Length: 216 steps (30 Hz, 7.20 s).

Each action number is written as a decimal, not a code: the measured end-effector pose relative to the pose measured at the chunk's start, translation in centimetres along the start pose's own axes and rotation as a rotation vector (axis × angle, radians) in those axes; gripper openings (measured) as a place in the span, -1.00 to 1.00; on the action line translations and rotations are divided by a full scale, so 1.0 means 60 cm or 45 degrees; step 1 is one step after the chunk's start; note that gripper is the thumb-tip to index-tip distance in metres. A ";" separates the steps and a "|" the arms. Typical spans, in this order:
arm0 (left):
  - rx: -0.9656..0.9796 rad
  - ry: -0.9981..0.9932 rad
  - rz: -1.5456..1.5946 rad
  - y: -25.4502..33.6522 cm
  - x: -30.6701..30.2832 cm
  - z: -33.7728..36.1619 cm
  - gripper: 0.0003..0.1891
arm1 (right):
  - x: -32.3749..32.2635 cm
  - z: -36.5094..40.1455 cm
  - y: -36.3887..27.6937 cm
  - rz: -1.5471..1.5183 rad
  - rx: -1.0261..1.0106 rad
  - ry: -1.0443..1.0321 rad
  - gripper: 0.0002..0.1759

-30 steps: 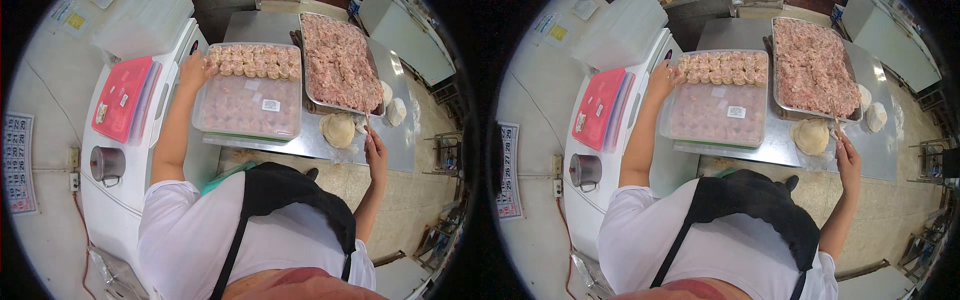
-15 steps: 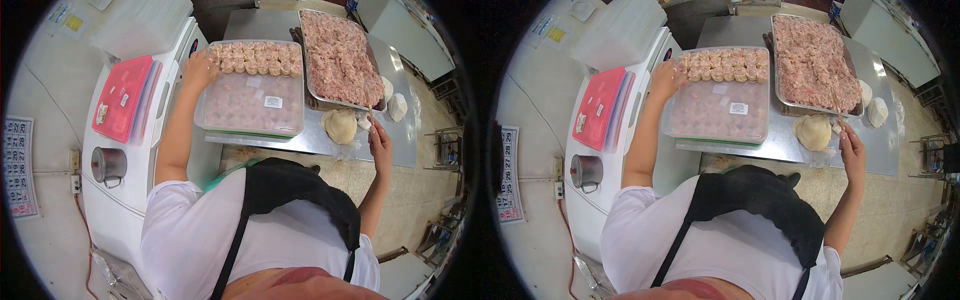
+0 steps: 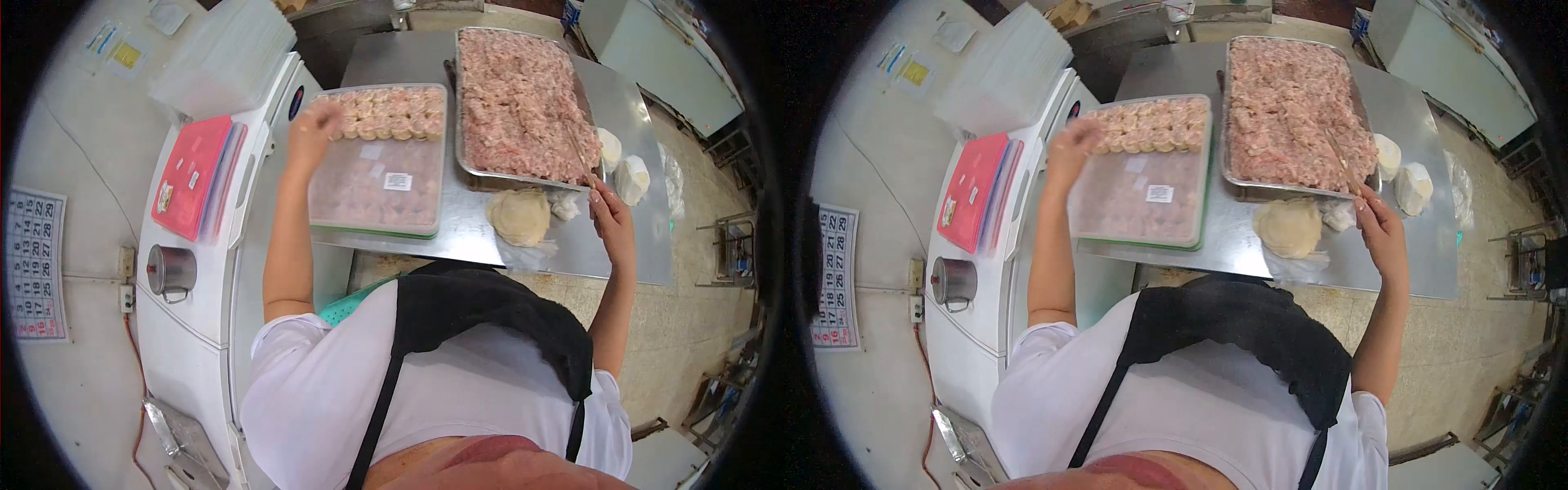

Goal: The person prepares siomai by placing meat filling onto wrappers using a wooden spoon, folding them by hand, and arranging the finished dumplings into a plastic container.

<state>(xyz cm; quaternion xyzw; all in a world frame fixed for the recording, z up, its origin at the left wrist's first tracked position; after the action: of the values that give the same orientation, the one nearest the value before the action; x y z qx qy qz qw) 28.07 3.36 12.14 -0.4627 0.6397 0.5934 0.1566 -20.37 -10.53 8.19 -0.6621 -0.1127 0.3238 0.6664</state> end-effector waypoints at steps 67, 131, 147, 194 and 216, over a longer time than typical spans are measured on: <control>-0.340 -0.591 1.758 0.243 0.438 0.060 -0.73 | -0.017 -0.131 0.089 1.155 -0.102 -0.044 -0.63; -0.606 -0.108 2.526 0.271 0.437 -0.043 -0.60 | -0.006 -0.150 0.020 0.214 0.117 -0.154 -0.44; -0.435 0.267 2.495 0.231 0.414 -0.079 -0.32 | -0.084 -0.208 0.057 1.450 -0.059 -0.311 -0.63; 0.288 -0.594 0.099 0.365 0.392 -0.082 -0.53 | -0.130 -0.184 -0.028 0.542 -0.545 -0.774 -0.73; 0.399 -0.621 0.393 0.425 0.349 -0.044 -0.63 | -0.127 -0.104 -0.057 0.709 -0.663 -0.574 -0.74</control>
<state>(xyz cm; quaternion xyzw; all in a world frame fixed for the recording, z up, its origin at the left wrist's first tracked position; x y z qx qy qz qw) -1.81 -10.91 12.74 -0.1747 0.7295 0.5979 0.2826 -21.63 -19.74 12.96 -0.7257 -0.1504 0.5881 0.3237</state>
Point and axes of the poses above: each hand's wrist, its own z-axis away from the middle knuckle, its own x-axis out of the palm, y = z × x, the point moved 5 cm from there along -z, towards the middle knuckle, and after that the axes turned 12 degrees about -y, right-handed, at the moved point
